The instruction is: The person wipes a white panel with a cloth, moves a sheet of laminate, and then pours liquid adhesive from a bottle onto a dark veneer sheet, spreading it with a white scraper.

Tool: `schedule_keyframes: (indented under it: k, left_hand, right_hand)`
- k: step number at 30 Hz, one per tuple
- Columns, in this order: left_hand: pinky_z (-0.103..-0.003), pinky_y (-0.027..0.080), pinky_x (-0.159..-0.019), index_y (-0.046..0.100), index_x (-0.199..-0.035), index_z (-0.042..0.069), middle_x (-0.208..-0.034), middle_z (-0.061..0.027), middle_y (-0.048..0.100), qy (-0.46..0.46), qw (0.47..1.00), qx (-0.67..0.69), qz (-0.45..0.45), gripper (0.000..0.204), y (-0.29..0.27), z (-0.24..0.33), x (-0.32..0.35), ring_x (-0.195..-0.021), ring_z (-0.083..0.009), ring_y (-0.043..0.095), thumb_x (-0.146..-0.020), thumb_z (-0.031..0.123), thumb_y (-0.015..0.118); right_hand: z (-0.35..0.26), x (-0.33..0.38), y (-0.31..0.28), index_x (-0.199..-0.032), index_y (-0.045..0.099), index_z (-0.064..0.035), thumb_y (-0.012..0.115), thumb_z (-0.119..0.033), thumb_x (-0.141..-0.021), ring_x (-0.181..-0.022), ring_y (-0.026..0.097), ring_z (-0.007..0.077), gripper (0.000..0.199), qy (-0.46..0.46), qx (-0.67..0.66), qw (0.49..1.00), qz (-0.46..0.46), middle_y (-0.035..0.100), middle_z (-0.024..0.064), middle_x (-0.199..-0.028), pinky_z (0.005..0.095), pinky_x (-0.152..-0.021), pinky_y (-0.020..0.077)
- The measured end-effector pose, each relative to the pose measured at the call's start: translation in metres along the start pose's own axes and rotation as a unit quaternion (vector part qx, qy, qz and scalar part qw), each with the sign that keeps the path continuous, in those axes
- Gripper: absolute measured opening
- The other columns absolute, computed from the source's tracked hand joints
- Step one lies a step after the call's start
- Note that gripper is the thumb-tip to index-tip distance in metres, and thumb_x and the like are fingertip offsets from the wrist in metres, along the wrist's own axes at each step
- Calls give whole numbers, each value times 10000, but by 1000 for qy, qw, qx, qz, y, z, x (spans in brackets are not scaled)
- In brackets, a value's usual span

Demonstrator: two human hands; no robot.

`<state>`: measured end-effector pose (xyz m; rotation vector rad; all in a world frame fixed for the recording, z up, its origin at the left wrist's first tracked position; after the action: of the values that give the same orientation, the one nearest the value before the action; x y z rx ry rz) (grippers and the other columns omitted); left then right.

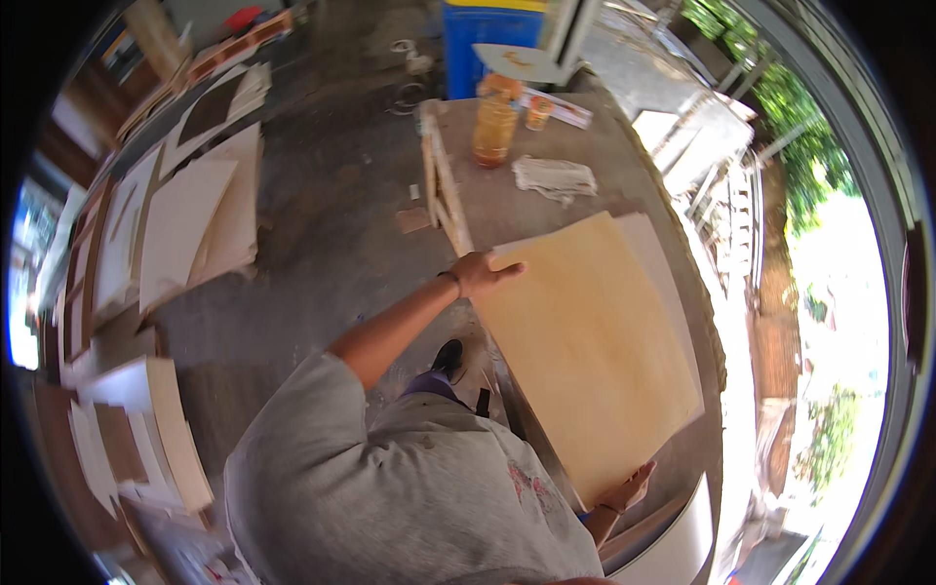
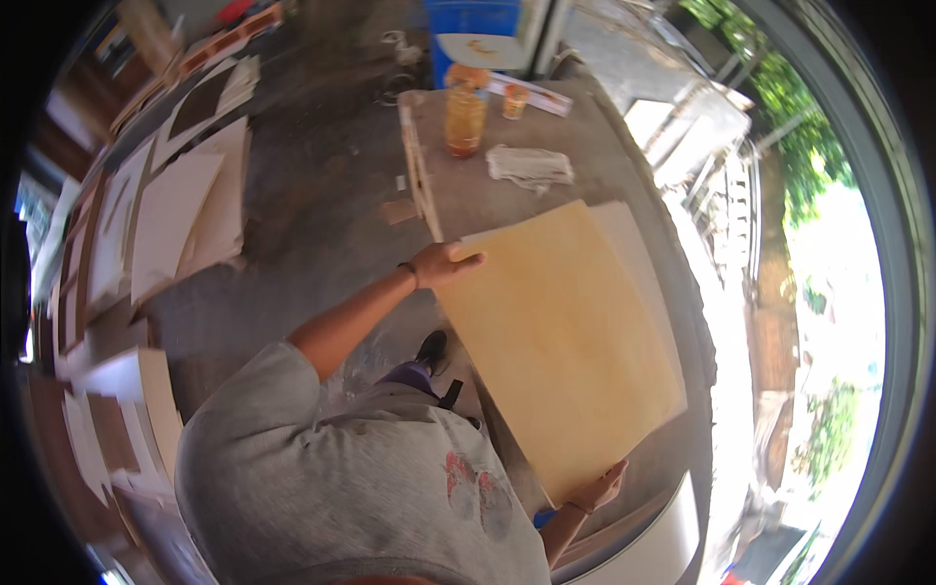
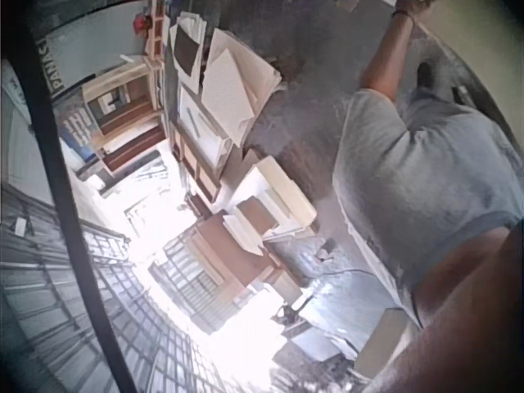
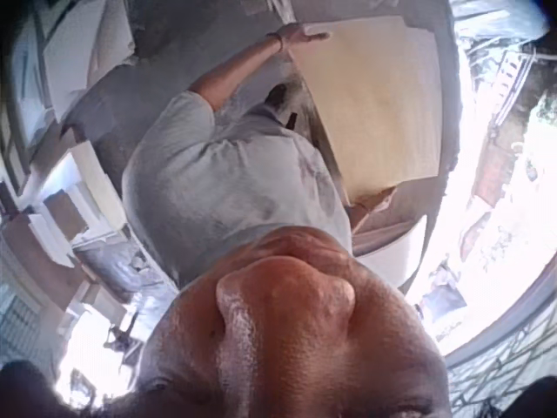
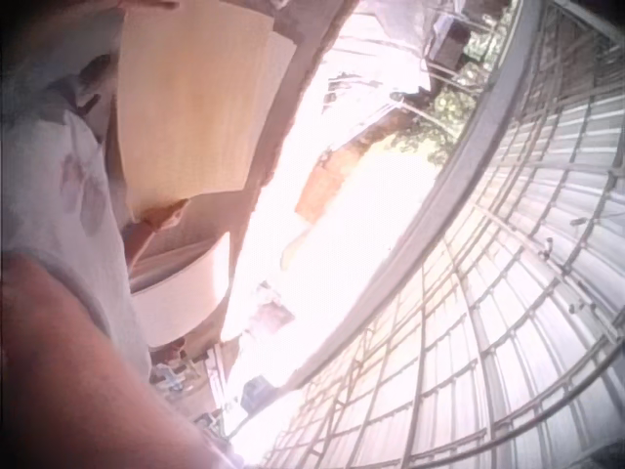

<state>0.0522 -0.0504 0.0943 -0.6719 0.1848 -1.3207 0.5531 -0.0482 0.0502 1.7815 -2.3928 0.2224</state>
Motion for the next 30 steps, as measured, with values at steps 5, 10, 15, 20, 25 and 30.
schedule_keyframes:
  k: [5,10,15,20,25,30]
  left_hand:
    - [-407,437,-909,573,-1133,-65,-1077,-306,583,-56,988,-129,-59,1037,18,-58,-61,-1059,-385,563,-701,848,339]
    - [-475,309,-1032,555,-1187,-39,-1362,-282,371,-117,973,-196,16,1073,19,-36,-82,-1255,-393,387,-680,873,303]
    - [-398,469,-849,593,-1077,-61,-984,-249,632,-79,978,-134,139,959,12,-48,-92,-993,-354,602,-726,804,372]
    - [-426,439,-832,561,-1096,-3,-1047,-210,611,-76,960,20,267,719,-23,-85,-21,-1006,-356,569,-851,645,370]
    - [-442,348,-916,466,-1163,-12,-1121,-231,512,-250,951,-38,176,650,34,-220,150,-1096,-380,463,-909,564,301]
    - [-384,308,-1032,331,-1362,-48,-1356,-246,410,-595,683,381,186,944,205,-382,355,-1291,-334,358,-816,723,360]
  right_hand:
    - [14,-6,11,-1137,568,32,481,-427,-918,-865,586,205,517,8,74,997,5,604,116,-1003,315,-692,484]
    - [12,-16,2,-1150,576,-29,556,-436,-872,-845,574,158,493,99,99,989,-40,611,69,-978,254,-633,436]
    - [30,-45,-1,-1197,521,30,602,-321,-875,-983,527,204,482,-39,221,970,-97,568,110,-1069,300,-743,461]
    - [-18,-1,43,-1231,482,46,600,-257,-881,-1063,510,235,478,-219,301,928,-30,506,160,-1169,338,-825,455]
    - [-31,42,107,-1204,498,47,602,-202,-870,-1041,512,217,429,-178,253,934,-182,511,145,-1143,326,-821,450]
    - [-28,86,202,-1160,522,43,592,-173,-867,-1019,518,210,370,-179,255,878,-365,520,113,-1123,299,-810,443]
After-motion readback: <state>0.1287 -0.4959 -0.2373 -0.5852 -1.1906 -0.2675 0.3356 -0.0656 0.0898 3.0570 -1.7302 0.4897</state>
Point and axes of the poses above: each hand's wrist, its own x-axis away from the middle knuckle, its own y-axis out of the palm, z = x × y, the point moved 4 cm from there along -x, towards the middle knuckle
